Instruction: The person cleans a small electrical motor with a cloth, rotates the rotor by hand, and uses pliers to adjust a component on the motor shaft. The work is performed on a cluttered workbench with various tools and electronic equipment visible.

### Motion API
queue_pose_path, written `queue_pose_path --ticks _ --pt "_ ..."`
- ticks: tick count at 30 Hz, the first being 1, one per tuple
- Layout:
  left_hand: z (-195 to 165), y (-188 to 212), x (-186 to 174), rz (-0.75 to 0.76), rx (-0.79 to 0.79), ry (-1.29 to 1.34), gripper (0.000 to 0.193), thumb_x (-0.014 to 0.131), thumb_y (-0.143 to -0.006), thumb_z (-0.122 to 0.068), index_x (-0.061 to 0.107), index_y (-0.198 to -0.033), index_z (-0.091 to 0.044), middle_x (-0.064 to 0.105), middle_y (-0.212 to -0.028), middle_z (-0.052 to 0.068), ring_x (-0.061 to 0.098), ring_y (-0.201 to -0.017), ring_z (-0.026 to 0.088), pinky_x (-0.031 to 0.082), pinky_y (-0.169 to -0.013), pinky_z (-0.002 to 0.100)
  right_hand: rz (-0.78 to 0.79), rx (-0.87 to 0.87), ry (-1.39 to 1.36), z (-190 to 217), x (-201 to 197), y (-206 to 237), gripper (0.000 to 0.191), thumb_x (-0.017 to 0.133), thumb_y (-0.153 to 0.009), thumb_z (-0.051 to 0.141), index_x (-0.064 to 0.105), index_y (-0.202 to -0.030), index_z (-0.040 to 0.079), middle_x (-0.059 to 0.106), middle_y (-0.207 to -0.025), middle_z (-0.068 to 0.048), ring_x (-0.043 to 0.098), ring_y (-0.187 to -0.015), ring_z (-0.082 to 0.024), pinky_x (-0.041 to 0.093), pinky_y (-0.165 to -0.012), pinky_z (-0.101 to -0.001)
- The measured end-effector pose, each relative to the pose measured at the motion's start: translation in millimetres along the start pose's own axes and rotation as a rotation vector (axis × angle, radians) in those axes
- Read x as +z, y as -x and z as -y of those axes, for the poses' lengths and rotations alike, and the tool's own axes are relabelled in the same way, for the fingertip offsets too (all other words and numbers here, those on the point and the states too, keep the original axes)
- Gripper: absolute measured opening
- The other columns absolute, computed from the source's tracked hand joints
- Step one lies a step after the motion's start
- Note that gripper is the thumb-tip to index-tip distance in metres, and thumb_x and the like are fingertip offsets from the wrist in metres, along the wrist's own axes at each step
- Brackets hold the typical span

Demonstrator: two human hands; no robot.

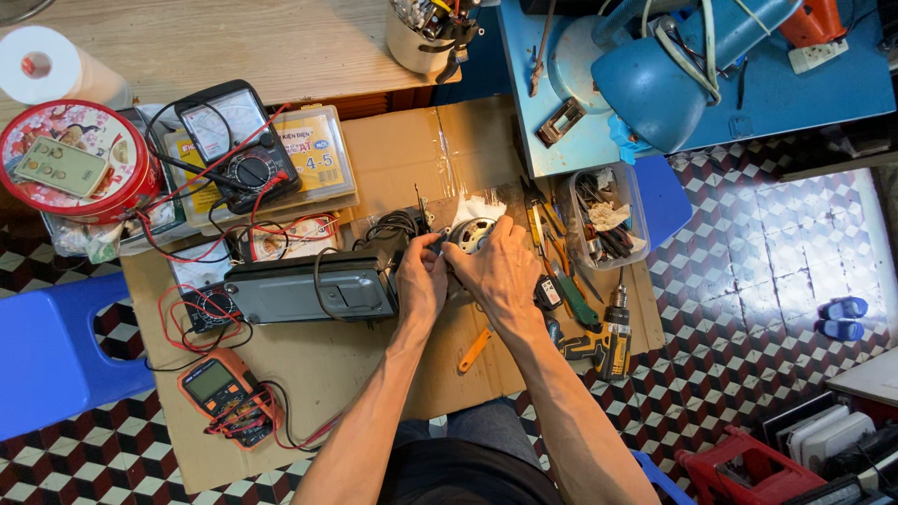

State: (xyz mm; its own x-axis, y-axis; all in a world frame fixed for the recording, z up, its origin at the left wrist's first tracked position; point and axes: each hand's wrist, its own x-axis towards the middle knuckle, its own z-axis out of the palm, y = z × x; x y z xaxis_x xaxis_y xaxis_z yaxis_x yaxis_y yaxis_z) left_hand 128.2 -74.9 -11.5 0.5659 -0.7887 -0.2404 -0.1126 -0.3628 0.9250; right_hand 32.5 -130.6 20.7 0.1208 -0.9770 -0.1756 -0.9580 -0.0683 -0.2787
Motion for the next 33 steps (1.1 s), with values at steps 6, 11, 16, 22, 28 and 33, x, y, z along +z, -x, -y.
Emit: queue_pose_path --ticks 6,11,16,22,28,33 --pt "-6.0 0.5 -7.1 0.047 -0.021 -0.073 0.034 0.068 -0.090 -0.006 0.064 -0.124 -0.008 0.065 -0.083 0.005 0.066 -0.072 0.017 0.054 -0.064 0.033 0.070 0.010 0.010 9.0 -5.1 3.1 0.080 0.078 -0.074 0.064 0.051 -0.108 -0.004 0.060 -0.103 -0.026 0.069 -0.082 -0.042 0.056 -0.064 -0.0534" --pt "-11.4 -5.2 -8.6 0.084 -0.037 -0.073 0.036 0.068 -0.092 -0.012 0.063 -0.128 -0.008 0.067 -0.085 0.006 0.067 -0.074 0.018 0.054 -0.065 0.033 0.069 -0.037 -0.082 7.6 -12.8 5.1 0.085 0.077 -0.073 0.061 0.049 -0.124 -0.001 0.059 -0.111 -0.025 0.067 -0.093 -0.044 0.055 -0.071 -0.0552" --pt "-10.4 -5.5 -8.4 0.128 -0.148 -0.104 0.044 0.067 -0.092 -0.014 0.059 -0.136 -0.010 0.071 -0.091 0.010 0.069 -0.082 0.023 0.055 -0.073 0.036 0.002 -0.075 -0.269 -14.4 -17.1 17.6 0.095 0.073 -0.079 0.059 0.040 -0.144 -0.001 0.058 -0.121 -0.026 0.066 -0.099 -0.045 0.055 -0.076 -0.0544" --pt "-0.2 -1.6 -15.3 0.191 -0.072 -0.194 0.066 0.063 -0.087 -0.014 0.045 -0.150 -0.008 0.064 -0.129 0.023 0.067 -0.112 0.034 0.053 -0.095 0.043 0.062 0.103 -0.454 -86.2 -28.6 31.0 0.063 0.060 -0.091 0.045 0.054 -0.140 0.006 0.067 -0.117 -0.019 0.072 -0.095 -0.030 0.060 -0.078 -0.0409" --pt "-1.8 18.5 -20.9 0.130 -0.051 -0.336 0.063 0.063 -0.090 -0.018 0.046 -0.150 -0.007 0.065 -0.131 0.023 0.067 -0.117 0.036 0.050 -0.102 0.042 0.003 0.165 -0.327 -195.0 -58.6 -15.1 0.041 0.057 -0.100 0.026 0.061 -0.134 0.004 0.070 -0.117 -0.018 0.071 -0.101 -0.029 0.054 -0.089 -0.0434" --pt "-25.5 46.8 0.2 -0.083 0.287 -0.390 0.063 0.068 -0.087 -0.015 0.050 -0.146 -0.002 0.051 -0.148 0.026 0.051 -0.136 0.040 0.043 -0.111 0.044 -0.170 -0.276 -0.188 -229.4 -62.6 -77.2 0.039 0.062 -0.091 0.016 0.067 -0.128 0.004 0.063 -0.124 -0.023 0.062 -0.105 -0.043 0.051 -0.086 -0.0498"
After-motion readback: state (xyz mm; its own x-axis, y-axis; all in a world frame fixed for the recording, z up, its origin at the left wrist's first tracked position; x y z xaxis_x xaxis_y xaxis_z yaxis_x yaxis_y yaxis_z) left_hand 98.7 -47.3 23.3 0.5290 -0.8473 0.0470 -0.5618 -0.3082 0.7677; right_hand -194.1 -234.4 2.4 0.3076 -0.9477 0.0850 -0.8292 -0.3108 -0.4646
